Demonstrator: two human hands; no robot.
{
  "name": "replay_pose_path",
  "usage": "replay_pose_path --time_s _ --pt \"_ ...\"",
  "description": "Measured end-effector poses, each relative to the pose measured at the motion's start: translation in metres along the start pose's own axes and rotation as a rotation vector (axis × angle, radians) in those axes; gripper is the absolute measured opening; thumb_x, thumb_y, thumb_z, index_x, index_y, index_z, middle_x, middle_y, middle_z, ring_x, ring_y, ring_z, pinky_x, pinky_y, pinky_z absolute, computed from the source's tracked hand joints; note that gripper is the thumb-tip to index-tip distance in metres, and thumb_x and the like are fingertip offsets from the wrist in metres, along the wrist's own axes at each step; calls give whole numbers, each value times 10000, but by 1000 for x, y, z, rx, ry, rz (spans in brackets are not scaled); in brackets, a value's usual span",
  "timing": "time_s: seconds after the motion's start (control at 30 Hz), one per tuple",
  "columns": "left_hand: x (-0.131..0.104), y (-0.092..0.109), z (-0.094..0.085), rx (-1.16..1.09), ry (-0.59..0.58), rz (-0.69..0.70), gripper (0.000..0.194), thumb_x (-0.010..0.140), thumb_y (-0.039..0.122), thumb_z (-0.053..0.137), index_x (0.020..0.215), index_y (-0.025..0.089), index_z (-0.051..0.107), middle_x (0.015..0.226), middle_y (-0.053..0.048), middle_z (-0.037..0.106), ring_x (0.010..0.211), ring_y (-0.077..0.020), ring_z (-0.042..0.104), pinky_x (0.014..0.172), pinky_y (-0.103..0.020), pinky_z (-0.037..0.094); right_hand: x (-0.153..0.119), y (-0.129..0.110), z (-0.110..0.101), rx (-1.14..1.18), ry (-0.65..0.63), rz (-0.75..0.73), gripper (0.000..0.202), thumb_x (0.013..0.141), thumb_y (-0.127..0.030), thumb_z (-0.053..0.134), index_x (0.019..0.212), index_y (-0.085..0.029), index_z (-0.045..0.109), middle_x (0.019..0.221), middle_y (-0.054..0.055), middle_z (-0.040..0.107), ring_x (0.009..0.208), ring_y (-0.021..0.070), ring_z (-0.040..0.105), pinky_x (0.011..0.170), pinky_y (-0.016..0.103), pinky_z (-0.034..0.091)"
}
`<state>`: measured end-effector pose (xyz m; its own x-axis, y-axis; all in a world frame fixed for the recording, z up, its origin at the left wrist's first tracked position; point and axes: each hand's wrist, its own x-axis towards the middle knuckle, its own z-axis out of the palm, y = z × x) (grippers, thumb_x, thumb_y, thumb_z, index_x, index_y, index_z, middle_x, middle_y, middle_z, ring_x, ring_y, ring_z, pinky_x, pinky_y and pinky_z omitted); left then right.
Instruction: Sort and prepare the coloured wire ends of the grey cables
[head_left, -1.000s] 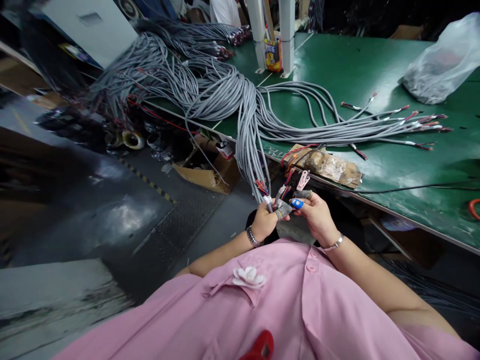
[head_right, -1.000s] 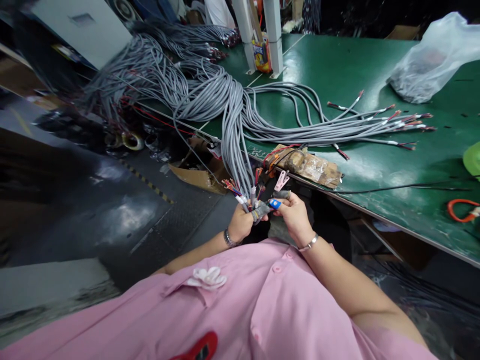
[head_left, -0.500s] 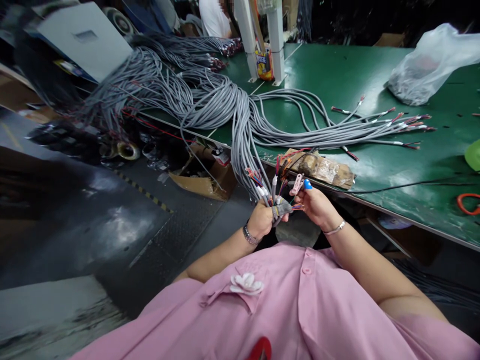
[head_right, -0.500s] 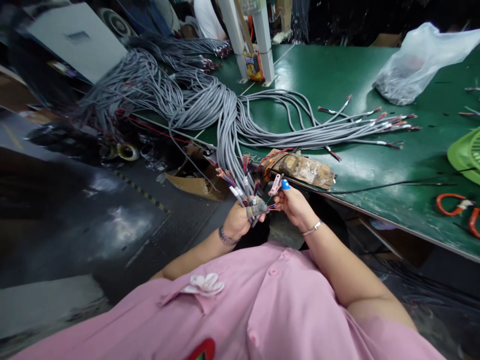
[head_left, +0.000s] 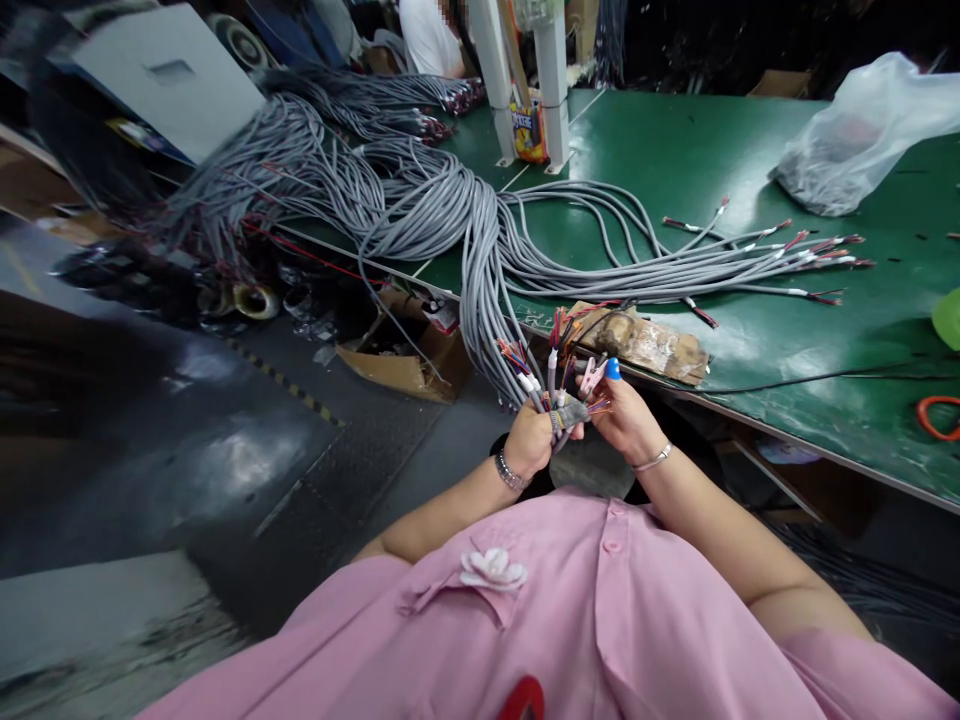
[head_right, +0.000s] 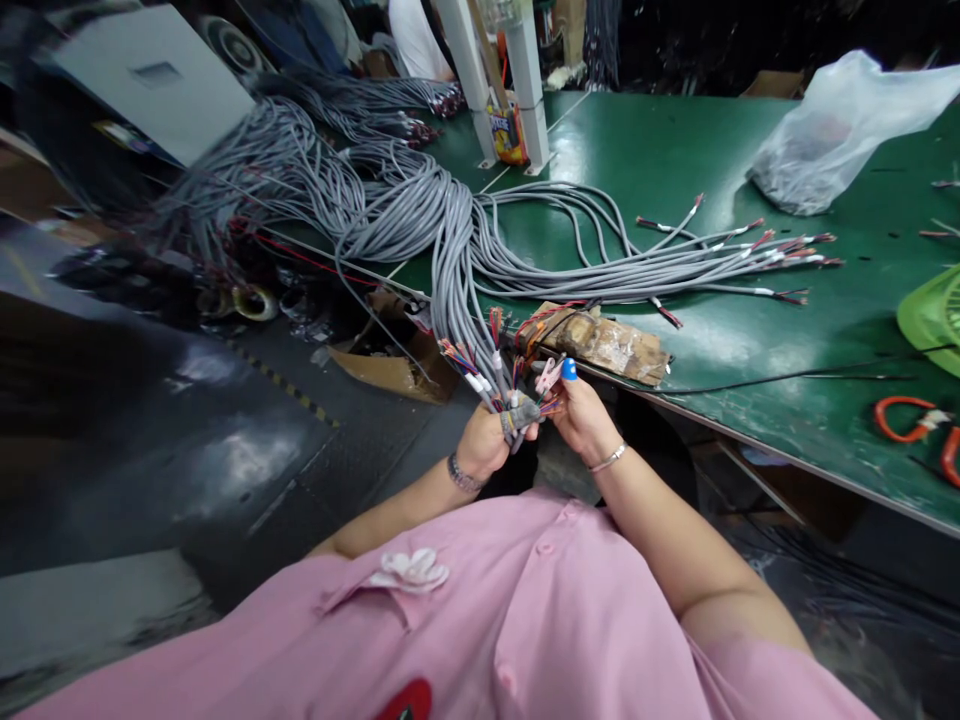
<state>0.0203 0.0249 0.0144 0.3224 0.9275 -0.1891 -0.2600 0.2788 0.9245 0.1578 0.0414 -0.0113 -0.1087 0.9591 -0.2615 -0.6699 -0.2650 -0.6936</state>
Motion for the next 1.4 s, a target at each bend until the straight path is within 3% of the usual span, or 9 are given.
replay_pose_path --time_s 0.2,0.5,0.77,0.97,1.07,1.23,1.4 --pt "1 -4 -2 43 28 15 262 679 365 728 585 132 655 527 -29 620 477 -106 541 490 -231 387 1 1 3 19 -23 25 523 697 -721 653 814 -211 645 670 22 672 478 160 556 440 314 477" --pt "0 -4 -4 18 49 22 248 691 339 711 573 132 643 516 -30 614 479 -111 549 489 -230 390 -2 -1 8 -13 16 8 521 709 -724 636 845 -223 680 576 26 629 640 238 651 597 389 550" --pt "-1 -2 -4 78 21 -25 330 675 402 756 548 128 622 519 -29 608 472 -103 539 502 -232 406 -3 -3 10 71 96 17 464 683 -658 715 773 -208 644 713 27 685 638 180 610 584 315 506" --pt "-8 -2 -7 45 -7 0 261 673 373 768 624 133 682 507 -20 613 458 -105 534 483 -230 386 -6 -7 1 45 39 86 514 724 -738 604 857 -242 631 832 29 700 667 162 598 583 280 477" --pt "-15 -4 -11 44 -1 25 240 690 363 761 646 136 698 532 -29 632 481 -109 545 491 -233 383 -7 -11 -1 72 21 108 458 738 -680 638 882 -245 646 875 27 707 685 154 599 565 257 461" --pt "-17 -5 -8 17 62 48 221 690 355 764 661 146 701 534 -21 630 494 -116 553 507 -241 402 -5 -10 -2 61 52 34 308 746 -497 733 883 -226 679 843 11 698 690 131 592 575 232 458" --pt "-10 -4 0 8 90 68 247 715 365 749 635 141 687 523 -23 618 511 -119 567 501 -231 398 -3 -2 -5 -80 83 -145 389 794 -597 645 867 -217 687 787 12 690 634 123 568 551 240 445"
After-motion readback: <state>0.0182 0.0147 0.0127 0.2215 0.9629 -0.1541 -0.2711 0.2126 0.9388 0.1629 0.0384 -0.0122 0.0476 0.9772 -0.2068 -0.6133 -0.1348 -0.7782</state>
